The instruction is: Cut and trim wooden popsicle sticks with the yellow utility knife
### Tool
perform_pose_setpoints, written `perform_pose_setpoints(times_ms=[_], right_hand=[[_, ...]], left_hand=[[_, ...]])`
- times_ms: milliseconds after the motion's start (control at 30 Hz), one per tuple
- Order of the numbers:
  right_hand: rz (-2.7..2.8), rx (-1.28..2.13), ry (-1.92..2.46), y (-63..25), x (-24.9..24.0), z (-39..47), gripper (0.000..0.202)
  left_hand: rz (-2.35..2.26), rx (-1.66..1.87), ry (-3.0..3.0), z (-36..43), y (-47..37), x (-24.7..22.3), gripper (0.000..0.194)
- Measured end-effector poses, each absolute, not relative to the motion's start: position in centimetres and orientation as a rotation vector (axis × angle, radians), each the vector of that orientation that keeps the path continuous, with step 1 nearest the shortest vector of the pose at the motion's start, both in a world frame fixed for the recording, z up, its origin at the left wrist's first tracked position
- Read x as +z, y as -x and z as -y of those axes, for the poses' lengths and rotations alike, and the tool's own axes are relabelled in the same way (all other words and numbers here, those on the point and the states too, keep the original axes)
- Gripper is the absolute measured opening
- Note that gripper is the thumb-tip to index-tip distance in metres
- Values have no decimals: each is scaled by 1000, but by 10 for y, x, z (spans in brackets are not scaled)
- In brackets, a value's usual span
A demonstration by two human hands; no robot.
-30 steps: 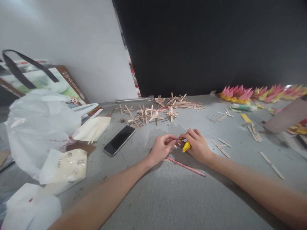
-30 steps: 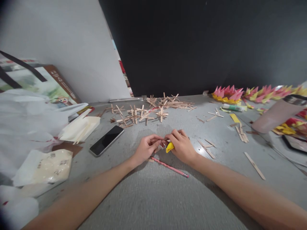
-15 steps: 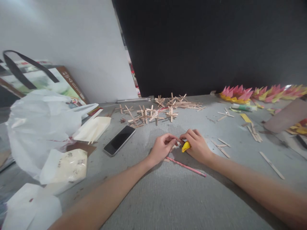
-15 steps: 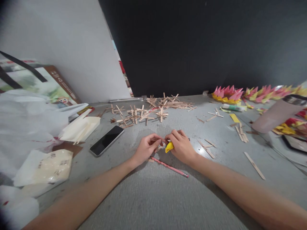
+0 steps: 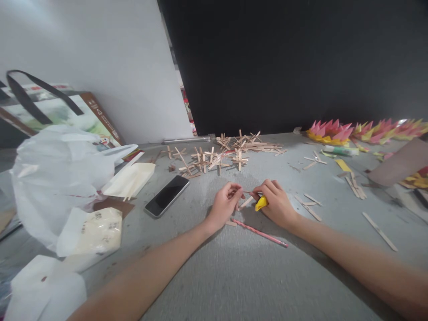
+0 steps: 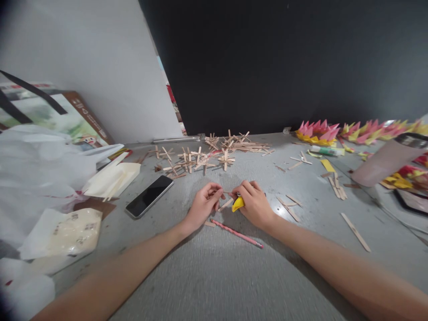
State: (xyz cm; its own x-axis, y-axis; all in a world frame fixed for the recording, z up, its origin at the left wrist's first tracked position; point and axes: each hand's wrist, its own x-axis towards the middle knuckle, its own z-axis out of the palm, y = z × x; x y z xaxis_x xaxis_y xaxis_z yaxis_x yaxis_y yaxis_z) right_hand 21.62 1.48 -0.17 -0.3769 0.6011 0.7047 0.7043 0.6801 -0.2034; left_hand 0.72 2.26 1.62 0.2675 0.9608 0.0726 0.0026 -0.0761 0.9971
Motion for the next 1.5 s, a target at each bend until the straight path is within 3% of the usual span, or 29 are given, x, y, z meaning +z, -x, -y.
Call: perform_pose_setpoints(times_ms=[467,967,1133,1500], right_hand=[[2191,-244,945,-217,-1,-13,13],[2435,-262,796,-216,0,-12,12],[2361,-204,753,-215,2,-10,24],[2120,-172,512,-223,13,0,23]], left_hand=[[-1016,922,-1485,-23,-6,14,52],[-950,949,-1461,-21,-8,16,35],[-1022,983,-1415,-22,-9,15,37],[-1017,1006,-1367,-24,-7,17,38]])
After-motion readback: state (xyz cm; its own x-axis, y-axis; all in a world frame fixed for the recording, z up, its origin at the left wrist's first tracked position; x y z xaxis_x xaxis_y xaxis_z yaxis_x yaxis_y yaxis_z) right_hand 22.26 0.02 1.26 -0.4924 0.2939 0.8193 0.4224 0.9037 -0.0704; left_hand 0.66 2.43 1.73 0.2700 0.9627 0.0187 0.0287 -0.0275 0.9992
